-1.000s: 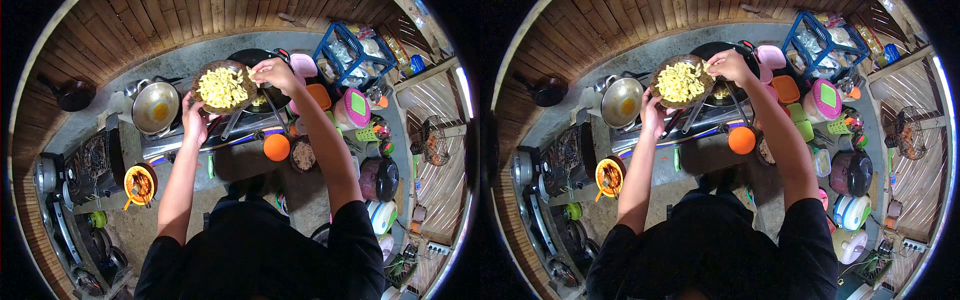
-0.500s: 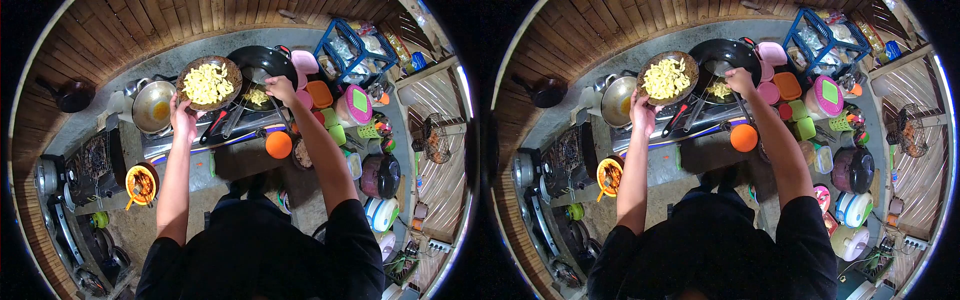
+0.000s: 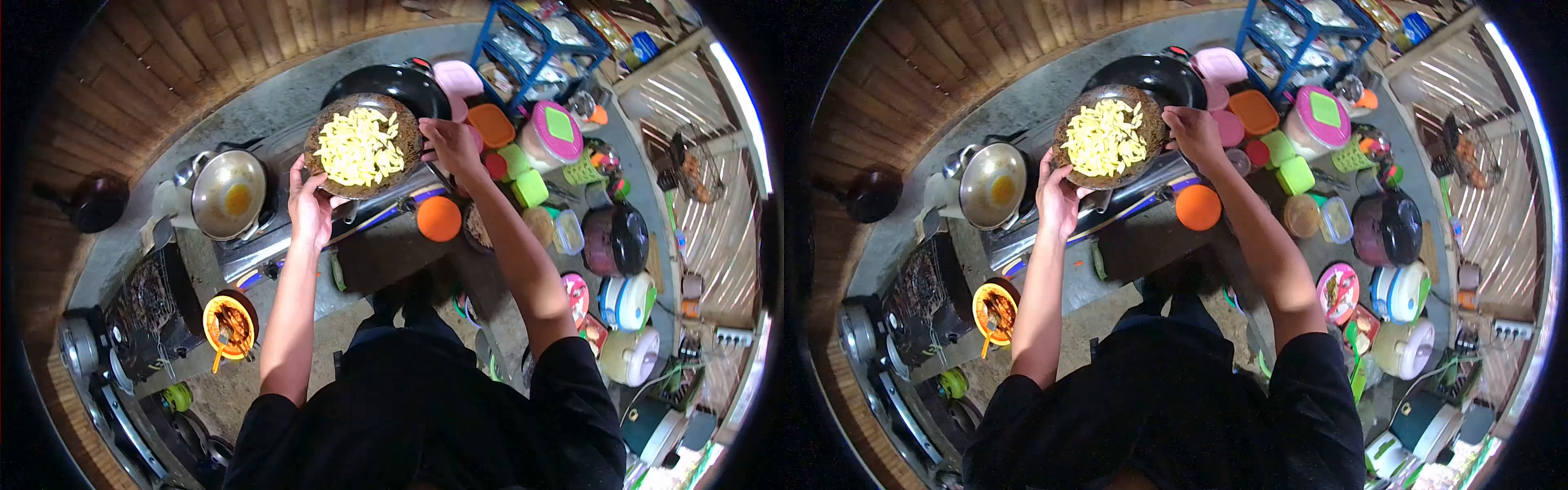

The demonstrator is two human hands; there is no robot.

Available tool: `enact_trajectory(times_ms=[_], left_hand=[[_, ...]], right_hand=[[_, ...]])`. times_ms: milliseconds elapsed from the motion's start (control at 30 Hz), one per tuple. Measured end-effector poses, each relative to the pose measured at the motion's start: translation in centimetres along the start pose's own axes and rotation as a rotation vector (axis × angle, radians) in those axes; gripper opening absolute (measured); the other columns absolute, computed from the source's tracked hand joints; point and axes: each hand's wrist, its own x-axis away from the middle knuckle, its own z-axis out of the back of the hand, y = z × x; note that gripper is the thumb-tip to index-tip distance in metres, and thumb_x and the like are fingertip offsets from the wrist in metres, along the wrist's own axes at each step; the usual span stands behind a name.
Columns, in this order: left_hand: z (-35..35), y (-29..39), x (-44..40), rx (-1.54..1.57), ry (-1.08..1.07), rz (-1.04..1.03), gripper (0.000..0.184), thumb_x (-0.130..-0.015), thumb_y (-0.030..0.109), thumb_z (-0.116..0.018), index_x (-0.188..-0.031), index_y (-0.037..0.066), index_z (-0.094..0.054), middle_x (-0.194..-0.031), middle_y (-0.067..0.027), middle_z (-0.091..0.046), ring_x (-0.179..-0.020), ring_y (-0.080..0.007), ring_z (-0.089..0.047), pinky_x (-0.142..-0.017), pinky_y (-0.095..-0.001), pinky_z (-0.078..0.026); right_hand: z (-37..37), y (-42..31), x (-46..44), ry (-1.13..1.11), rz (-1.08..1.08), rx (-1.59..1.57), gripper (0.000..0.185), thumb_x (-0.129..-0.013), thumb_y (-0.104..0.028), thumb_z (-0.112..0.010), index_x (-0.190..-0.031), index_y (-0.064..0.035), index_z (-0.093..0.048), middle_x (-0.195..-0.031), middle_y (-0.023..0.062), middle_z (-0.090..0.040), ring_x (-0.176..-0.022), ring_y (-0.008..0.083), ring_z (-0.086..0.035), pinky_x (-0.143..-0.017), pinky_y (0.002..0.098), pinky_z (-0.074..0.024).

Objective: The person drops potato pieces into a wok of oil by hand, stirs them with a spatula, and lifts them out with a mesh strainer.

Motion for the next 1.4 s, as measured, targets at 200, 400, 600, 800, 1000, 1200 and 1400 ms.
enact_trajectory(times_ms=[200,400,600,800,1000,1200,1400], left_hand=[[-3.7,-3.8,2.7,-0.069,-0.188,0.107,0.054,-0.089,0.002,-0.045,-0.139,0.013,-0.03,-0.127,-0.0164,-0.052,-0.104,-0.0276,-0.063,-0.065,-0.0373,-0.062],[-8.0,-13.0,9.2,-0.258,-0.348,0.342,0.046,-0.092,0.008,-0.048,-0.136,0.016,-0.035,-0.126,-0.0126,-0.054,-0.107,-0.0245,-0.061,-0.072,-0.0415,-0.061],[-8.9,-23.8,14.5,-0.39,-0.405,0.566,0.049,-0.09,0.019,-0.051,-0.138,0.013,-0.038,-0.127,-0.0092,-0.052,-0.113,-0.0236,-0.057,-0.081,-0.0464,-0.055],[-7.2,-33.5,17.2,-0.557,-0.418,0.785,0.062,-0.083,0.025,-0.053,-0.143,0.017,-0.037,-0.134,-0.0068,-0.046,-0.113,-0.0281,-0.05,-0.091,-0.0466,-0.045],[-5.9,-39.3,18.0,-0.61,-0.257,0.857,0.065,-0.08,0.022,-0.054,-0.143,0.017,-0.037,-0.134,-0.0078,-0.047,-0.117,-0.0286,-0.049,-0.093,-0.0486,-0.044],[-5.3,-41.7,18.2,-0.582,-0.265,0.886,0.085,-0.08,0.021,-0.056,-0.153,0.016,-0.015,-0.144,-0.0095,-0.037,-0.124,-0.0303,-0.044,-0.098,-0.0505,-0.04],[-6.2,-42.1,18.4,-0.586,-0.285,0.87,0.082,-0.082,0.026,-0.058,-0.152,0.016,-0.016,-0.145,-0.0095,-0.035,-0.125,-0.0309,-0.041,-0.102,-0.0503,-0.037]], right_hand=[[5.9,-2.1,8.0,0.146,-0.091,0.114,0.033,-0.088,-0.013,-0.064,-0.116,0.0033,-0.062,-0.092,0.0125,-0.07,-0.067,0.016,-0.066,-0.056,0.0287,-0.0558],[15.6,4.1,20.4,0.255,-0.273,-0.058,0.031,-0.089,-0.006,-0.06,-0.117,0.0046,-0.06,-0.094,0.0093,-0.066,-0.075,0.0154,-0.064,-0.054,0.0281,-0.0558],[20.8,12.7,31.7,0.484,-0.436,0.022,0.034,-0.087,-0.003,-0.061,-0.121,0.0053,-0.058,-0.093,0.0093,-0.066,-0.075,0.0175,-0.065,-0.056,0.0315,-0.0588],[23.2,20.5,37.2,0.516,-0.653,-0.044,0.035,-0.085,-0.003,-0.063,-0.119,0.0033,-0.061,-0.103,0.0144,-0.065,-0.082,0.0234,-0.068,-0.055,0.0352,-0.0624],[24.2,25.7,38.6,0.584,-0.682,0.049,0.036,-0.083,-0.003,-0.064,-0.118,0.0021,-0.062,-0.104,0.0168,-0.066,-0.076,0.0255,-0.07,-0.054,0.0348,-0.0616],[25.2,28.5,38.7,0.552,-0.643,0.141,0.036,-0.081,-0.004,-0.063,-0.116,0.0016,-0.063,-0.104,0.0192,-0.067,-0.069,0.027,-0.071,-0.054,0.0333,-0.0602],[26.1,28.4,37.8,0.455,-0.772,0.136,0.043,-0.081,-0.011,-0.066,-0.123,-0.0027,-0.061,-0.114,0.0161,-0.062,-0.088,0.0258,-0.068,-0.064,0.0364,-0.0615]])
